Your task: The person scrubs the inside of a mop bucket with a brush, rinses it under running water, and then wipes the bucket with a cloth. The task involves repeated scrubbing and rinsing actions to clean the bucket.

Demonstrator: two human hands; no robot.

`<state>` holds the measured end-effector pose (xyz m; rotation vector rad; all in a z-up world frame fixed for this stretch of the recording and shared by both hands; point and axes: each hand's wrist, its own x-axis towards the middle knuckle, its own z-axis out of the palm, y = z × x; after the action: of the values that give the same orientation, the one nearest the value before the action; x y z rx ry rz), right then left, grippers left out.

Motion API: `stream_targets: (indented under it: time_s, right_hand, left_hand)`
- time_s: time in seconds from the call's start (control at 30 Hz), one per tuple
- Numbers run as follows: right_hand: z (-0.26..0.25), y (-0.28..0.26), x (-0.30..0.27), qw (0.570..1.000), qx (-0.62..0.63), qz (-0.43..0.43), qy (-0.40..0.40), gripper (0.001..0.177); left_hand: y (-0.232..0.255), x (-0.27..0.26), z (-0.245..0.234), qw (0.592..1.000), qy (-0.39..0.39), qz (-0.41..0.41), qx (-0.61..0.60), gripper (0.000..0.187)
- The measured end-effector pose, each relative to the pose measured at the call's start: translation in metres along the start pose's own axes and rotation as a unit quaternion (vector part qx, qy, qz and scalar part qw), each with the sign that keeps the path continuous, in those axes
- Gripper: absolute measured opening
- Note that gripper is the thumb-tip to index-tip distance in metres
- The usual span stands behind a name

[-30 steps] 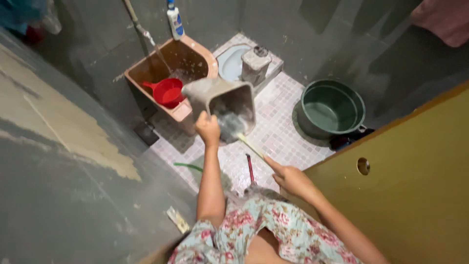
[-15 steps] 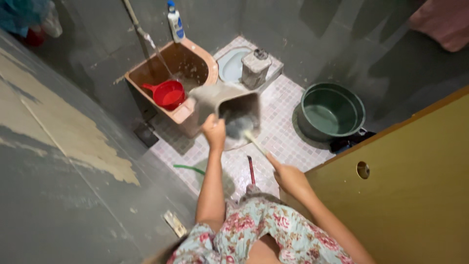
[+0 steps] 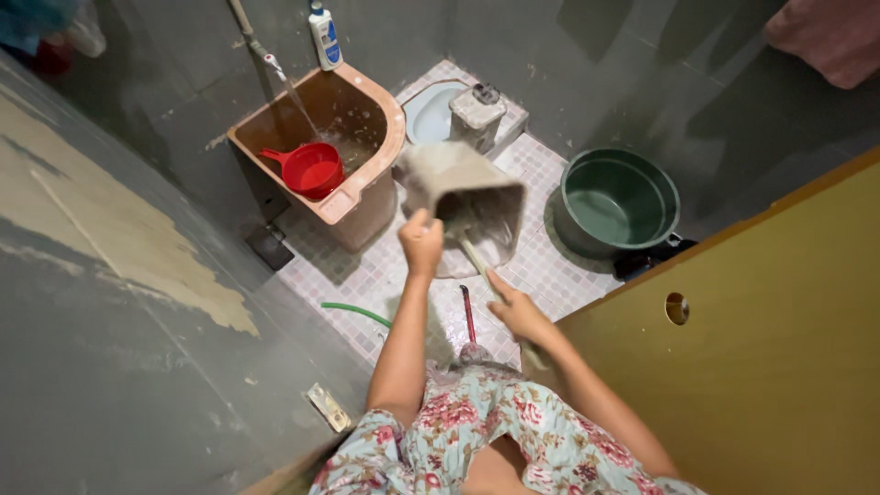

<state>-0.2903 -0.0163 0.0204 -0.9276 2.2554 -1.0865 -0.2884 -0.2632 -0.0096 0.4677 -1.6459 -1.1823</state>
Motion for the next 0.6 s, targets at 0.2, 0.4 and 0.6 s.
stream_targets:
  time_s: [0.2,0.4,0.6]
  right_hand:
    - [-0.002,-0.01,-0.042,0.993,0.064,-0.082,-0.057,0.083]
    - [-0.004,-0.06,-0.009,0.98,0.117,0.152,-0.058,0.079]
    - [-0.066,-0.075,-0.033,0.983,0.112,0.142,-0.034,0.077]
  left_hand:
    - [-0.017,0.009,-0.012,0.997,0.062,0.021,0.046,0.026]
    - [-0.009,-0.01,0.007,0.998,0.017,0.039,0.048,0.025]
    - [-0.024,-0.005,-0.005,0.992,0.008,0.038,0.12,0.02]
